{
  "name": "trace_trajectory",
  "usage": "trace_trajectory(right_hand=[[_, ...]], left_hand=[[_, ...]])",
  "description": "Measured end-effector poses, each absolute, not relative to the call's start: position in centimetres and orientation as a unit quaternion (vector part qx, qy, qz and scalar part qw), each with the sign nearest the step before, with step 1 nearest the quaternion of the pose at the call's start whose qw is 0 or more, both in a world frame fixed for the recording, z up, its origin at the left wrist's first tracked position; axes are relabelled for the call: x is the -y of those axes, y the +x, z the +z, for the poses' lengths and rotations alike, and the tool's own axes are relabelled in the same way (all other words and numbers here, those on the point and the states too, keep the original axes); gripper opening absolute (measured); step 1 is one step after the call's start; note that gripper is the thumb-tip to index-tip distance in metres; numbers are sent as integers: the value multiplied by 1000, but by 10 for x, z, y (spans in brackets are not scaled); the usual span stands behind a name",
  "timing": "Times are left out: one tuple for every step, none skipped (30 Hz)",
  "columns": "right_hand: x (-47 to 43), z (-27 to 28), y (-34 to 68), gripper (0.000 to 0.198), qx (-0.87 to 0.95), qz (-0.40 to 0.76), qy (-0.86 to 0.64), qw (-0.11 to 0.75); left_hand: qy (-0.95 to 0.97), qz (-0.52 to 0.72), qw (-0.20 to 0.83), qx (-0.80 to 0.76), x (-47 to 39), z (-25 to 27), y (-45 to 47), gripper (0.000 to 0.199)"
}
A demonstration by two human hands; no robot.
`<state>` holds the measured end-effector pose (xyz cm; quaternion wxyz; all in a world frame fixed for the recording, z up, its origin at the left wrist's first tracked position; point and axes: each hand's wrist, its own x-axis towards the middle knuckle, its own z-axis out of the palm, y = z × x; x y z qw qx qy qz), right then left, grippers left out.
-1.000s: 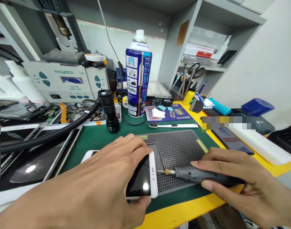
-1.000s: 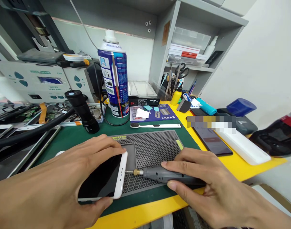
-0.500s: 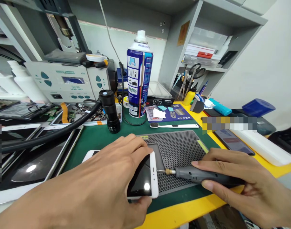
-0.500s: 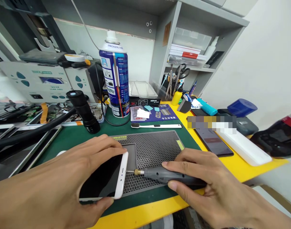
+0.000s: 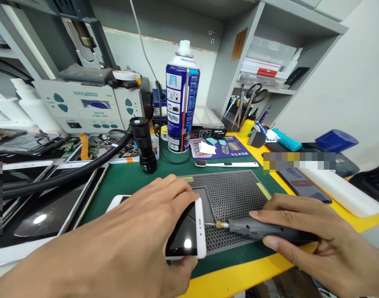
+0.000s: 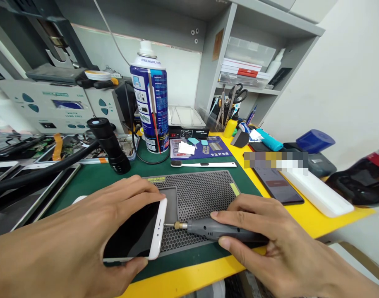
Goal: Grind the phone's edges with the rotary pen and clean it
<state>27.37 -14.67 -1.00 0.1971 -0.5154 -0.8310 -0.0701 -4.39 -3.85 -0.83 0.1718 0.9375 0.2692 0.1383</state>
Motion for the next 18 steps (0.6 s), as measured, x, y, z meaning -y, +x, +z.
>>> trace_trajectory(right_hand=[[146, -10, 274, 32, 832, -68, -515, 194], [146, -10, 274, 33, 832, -68, -516, 192], [146, -10, 274, 33, 831, -70, -518, 191], [145, -10, 274, 33, 830, -72, -519, 190], [145, -10, 274, 33, 830, -72, -520, 189], [145, -11, 274, 33, 831, -72, -519, 188], [144, -11, 274, 33, 832, -70, -518, 188], [144, -11, 273, 32, 832, -68, -518, 188], [144, -11, 273, 32, 830, -67, -521, 188], [144, -10, 272, 32, 829, -67, -521, 191], [143, -10, 272, 31, 829, -65, -522, 193], [143, -9, 271, 31, 829, -62, -521, 195], [144, -8, 270, 31, 830, -57, -518, 197], [144, -8, 270, 30, 831, -54, -517, 199], [144, -7, 269, 30, 830, -52, -516, 202], [144, -7, 269, 30, 829, -51, -519, 204], [145, -7, 269, 30, 826, -51, -522, 205], [145, -7, 270, 30, 825, -52, -524, 205]], left_hand=[[937, 137, 172, -271, 39, -8, -44, 67], [937, 135, 173, -271, 39, -8, -44, 68], [938, 133, 174, -270, 40, -8, -45, 69], [938, 131, 174, -269, 40, -8, -45, 69], [938, 129, 174, -269, 41, -7, -46, 69], [939, 129, 171, -269, 41, -7, -46, 69], [940, 128, 169, -268, 41, -6, -46, 69], [941, 127, 166, -267, 41, -6, -46, 69], [942, 125, 163, -267, 41, -5, -45, 70], [943, 125, 161, -265, 41, -5, -45, 71], [943, 125, 160, -263, 41, -5, -45, 70], [943, 125, 161, -262, 41, -5, -44, 69], [943, 126, 163, -261, 41, -4, -44, 66], [942, 127, 166, -261, 41, -4, -44, 64], [942, 128, 168, -262, 41, -4, -44, 62], [941, 126, 170, -264, 41, -4, -44, 60], [942, 124, 170, -263, 41, -3, -44, 58], [943, 122, 168, -262, 40, -3, -44, 57]])
